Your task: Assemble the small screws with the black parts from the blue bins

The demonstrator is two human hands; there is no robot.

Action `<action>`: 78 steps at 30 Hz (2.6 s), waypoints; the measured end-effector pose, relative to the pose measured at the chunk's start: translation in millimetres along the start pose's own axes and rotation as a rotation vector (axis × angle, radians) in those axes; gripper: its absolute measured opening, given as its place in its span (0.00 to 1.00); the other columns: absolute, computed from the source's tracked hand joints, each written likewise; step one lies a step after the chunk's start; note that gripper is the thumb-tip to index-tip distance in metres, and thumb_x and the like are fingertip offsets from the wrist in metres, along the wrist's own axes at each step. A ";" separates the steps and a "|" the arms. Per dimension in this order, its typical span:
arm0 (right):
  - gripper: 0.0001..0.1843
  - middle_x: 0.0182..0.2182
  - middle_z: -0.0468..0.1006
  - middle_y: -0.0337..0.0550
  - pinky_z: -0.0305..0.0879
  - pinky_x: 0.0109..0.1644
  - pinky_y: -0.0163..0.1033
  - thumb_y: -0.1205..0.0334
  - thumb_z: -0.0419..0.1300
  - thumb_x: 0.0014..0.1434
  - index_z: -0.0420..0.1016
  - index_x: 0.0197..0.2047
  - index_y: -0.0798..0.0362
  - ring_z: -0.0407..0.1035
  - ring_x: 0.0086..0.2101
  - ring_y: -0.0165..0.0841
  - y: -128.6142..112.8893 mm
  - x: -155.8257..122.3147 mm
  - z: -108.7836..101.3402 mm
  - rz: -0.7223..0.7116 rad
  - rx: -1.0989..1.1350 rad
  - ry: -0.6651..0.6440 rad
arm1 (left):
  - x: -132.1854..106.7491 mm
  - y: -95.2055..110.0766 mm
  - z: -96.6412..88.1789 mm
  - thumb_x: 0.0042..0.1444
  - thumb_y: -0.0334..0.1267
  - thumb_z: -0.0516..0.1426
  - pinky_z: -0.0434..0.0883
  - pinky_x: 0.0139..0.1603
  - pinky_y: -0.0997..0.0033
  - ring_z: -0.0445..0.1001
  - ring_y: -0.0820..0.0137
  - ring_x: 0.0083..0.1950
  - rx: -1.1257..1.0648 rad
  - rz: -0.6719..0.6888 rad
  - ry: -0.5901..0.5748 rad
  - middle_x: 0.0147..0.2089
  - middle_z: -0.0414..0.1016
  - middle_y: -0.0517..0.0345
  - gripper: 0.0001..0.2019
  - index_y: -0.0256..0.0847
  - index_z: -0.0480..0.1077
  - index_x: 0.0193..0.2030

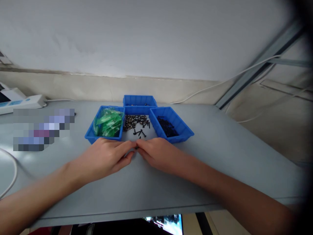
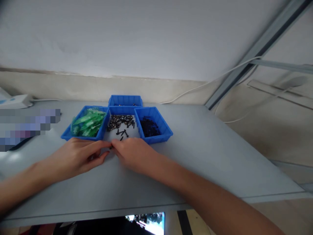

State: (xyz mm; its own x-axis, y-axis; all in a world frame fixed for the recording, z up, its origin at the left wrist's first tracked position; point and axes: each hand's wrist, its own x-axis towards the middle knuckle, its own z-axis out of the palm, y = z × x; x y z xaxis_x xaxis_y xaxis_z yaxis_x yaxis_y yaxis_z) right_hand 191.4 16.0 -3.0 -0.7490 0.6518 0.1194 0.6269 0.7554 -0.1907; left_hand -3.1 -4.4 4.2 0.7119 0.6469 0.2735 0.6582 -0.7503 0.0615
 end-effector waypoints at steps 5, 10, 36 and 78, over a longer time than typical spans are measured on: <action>0.08 0.25 0.74 0.39 0.48 0.25 0.35 0.63 0.47 0.61 0.65 0.35 0.54 0.66 0.24 0.28 -0.2 0.5 0.1 0.028 -0.027 0.018 | 1.1 0.6 -1.7 0.60 0.40 0.44 0.63 0.26 0.74 0.71 0.72 0.26 -0.001 -0.054 -0.036 0.24 0.70 0.62 0.12 0.39 0.66 0.38; 0.09 0.23 0.72 0.37 0.48 0.25 0.34 0.63 0.48 0.60 0.65 0.31 0.54 0.64 0.23 0.28 0.6 0.5 0.1 0.032 -0.061 0.031 | 2.2 -0.2 0.0 0.59 0.40 0.44 0.60 0.23 0.74 0.71 0.72 0.25 0.060 -0.147 -0.146 0.24 0.70 0.62 0.12 0.40 0.66 0.38; 0.09 0.25 0.74 0.40 0.47 0.25 0.36 0.65 0.47 0.60 0.67 0.33 0.55 0.64 0.23 0.28 -1.4 -1.8 0.0 -0.033 -0.160 0.062 | 3.8 3.8 -2.5 0.58 0.39 0.45 0.60 0.24 0.74 0.69 0.72 0.25 -0.035 -0.182 -0.105 0.24 0.67 0.62 0.08 0.39 0.60 0.33; 0.08 0.24 0.73 0.39 0.43 0.23 0.36 0.65 0.44 0.62 0.62 0.34 0.54 0.66 0.22 0.29 0.6 -2.7 3.8 -0.031 -0.212 0.027 | 1.1 -3.9 7.8 0.62 0.38 0.42 0.62 0.28 0.73 0.70 0.73 0.30 -0.031 -0.015 -0.107 0.30 0.68 0.63 0.09 0.41 0.62 0.39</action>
State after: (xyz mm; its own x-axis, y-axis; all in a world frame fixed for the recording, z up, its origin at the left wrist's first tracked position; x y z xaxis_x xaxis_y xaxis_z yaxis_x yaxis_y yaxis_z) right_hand 193.0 14.5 -7.2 -0.7643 0.6275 0.1485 0.6370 0.7705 0.0227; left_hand -2.9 0.3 -3.2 0.7250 0.6677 0.1687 0.6624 -0.7432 0.0946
